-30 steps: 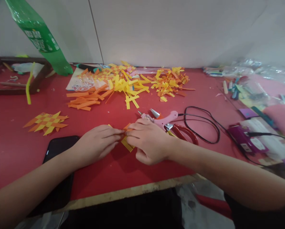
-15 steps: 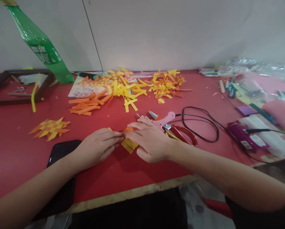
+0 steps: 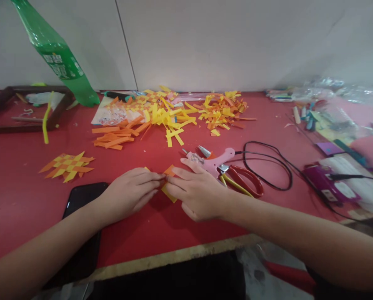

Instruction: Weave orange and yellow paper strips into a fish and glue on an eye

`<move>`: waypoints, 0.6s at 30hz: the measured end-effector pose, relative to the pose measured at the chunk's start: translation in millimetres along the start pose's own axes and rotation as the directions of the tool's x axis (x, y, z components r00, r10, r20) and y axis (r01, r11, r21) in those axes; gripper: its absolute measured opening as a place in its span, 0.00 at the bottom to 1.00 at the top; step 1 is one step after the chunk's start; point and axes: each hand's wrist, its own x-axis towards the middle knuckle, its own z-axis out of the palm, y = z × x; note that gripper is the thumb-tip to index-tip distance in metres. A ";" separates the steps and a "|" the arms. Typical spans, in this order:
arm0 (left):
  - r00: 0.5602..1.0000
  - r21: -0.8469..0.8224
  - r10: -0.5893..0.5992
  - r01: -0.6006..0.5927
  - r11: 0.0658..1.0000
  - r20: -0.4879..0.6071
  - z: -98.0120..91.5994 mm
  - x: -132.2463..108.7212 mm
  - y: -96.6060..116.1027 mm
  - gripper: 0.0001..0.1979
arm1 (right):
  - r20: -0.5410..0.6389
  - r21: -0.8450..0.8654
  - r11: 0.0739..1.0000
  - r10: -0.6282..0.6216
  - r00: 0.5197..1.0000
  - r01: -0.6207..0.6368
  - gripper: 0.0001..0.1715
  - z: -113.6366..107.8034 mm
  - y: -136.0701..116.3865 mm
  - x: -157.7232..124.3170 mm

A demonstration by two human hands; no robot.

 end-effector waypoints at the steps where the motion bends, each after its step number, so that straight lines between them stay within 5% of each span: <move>1: 1.000 -0.005 0.000 0.000 1.000 -0.005 0.2 0.0 -0.1 0.13 | 0.001 0.022 1.000 0.011 1.000 -0.011 0.26 0.0 -0.3 0.1; 6: 0.999 -0.011 -0.022 0.022 1.000 0.030 0.9 -0.3 0.5 0.14 | -0.062 0.199 0.968 0.168 0.984 -0.153 0.30 -14.4 10.6 -10.5; 10: 0.999 0.005 -0.040 0.040 0.999 0.030 2.4 -2.2 0.5 0.12 | -0.151 0.156 0.927 0.365 0.919 -0.342 0.28 -31.8 36.4 -33.3; 15: 0.998 0.023 -0.039 0.038 0.999 0.044 0.0 -2.1 1.5 0.13 | 0.104 -0.040 0.894 0.448 0.888 -0.447 0.28 -30.1 67.8 -58.3; 18: 0.997 0.007 -0.038 0.038 0.999 0.062 -5.1 -0.1 3.0 0.13 | 0.126 -0.073 0.912 0.410 0.903 -0.404 0.31 -22.0 76.3 -64.0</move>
